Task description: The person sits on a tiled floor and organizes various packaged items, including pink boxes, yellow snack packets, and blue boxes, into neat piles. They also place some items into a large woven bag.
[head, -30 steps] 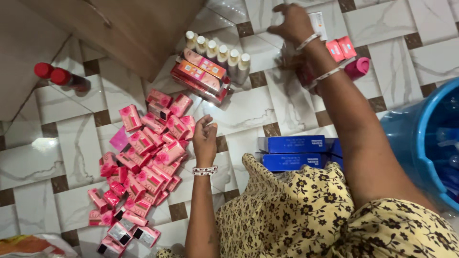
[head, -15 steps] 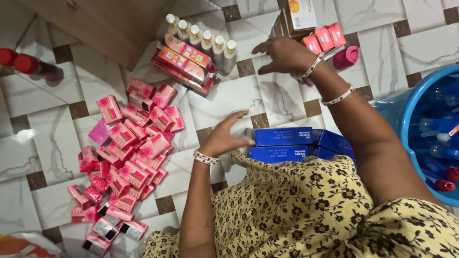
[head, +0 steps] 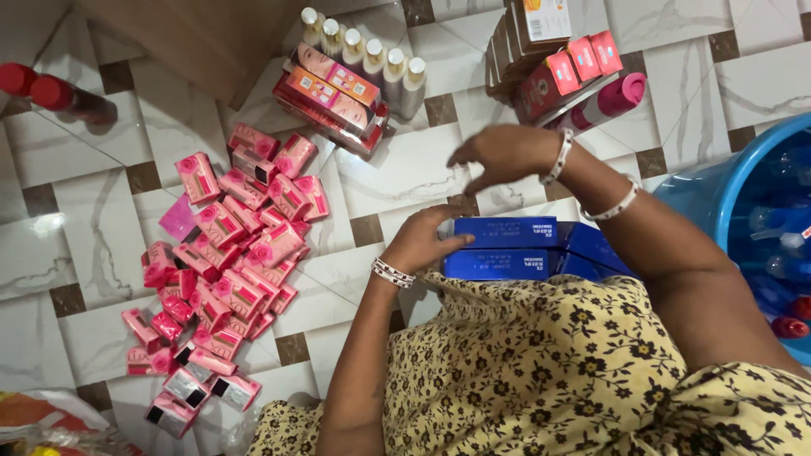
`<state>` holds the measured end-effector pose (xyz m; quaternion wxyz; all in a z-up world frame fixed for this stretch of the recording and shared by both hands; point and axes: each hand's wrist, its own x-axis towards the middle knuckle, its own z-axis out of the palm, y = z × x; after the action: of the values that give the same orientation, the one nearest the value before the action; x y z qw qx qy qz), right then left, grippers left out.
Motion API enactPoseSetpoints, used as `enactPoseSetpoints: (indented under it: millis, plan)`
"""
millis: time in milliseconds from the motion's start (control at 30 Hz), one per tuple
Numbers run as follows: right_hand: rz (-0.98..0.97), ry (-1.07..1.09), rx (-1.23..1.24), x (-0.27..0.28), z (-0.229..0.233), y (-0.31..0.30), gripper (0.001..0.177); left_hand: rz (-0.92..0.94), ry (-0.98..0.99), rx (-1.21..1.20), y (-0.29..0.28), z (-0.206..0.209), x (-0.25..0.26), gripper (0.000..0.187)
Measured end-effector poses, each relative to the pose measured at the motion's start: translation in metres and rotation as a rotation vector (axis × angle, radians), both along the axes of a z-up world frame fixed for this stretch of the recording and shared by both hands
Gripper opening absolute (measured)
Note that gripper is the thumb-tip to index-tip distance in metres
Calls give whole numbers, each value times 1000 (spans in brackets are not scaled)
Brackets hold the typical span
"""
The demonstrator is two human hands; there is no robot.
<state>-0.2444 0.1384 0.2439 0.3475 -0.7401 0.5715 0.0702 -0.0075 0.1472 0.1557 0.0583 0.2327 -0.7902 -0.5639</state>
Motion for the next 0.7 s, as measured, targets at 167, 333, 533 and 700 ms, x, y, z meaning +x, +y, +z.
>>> enactPoseSetpoints:
  millis: [167,333,533,700]
  plan:
    - [1,64,185,4,-6,28,72,-57,48,60,1,-1,11,80]
    - [-10,44,176,4,-12,37,71,-186,163,-13,1,-2,20,133]
    - [-12,16,152,5,-17,38,71,-65,86,-44,14,-9,17,121]
    - [-92,-16,154,5,-7,33,75,112,154,-66,17,-22,12,101]
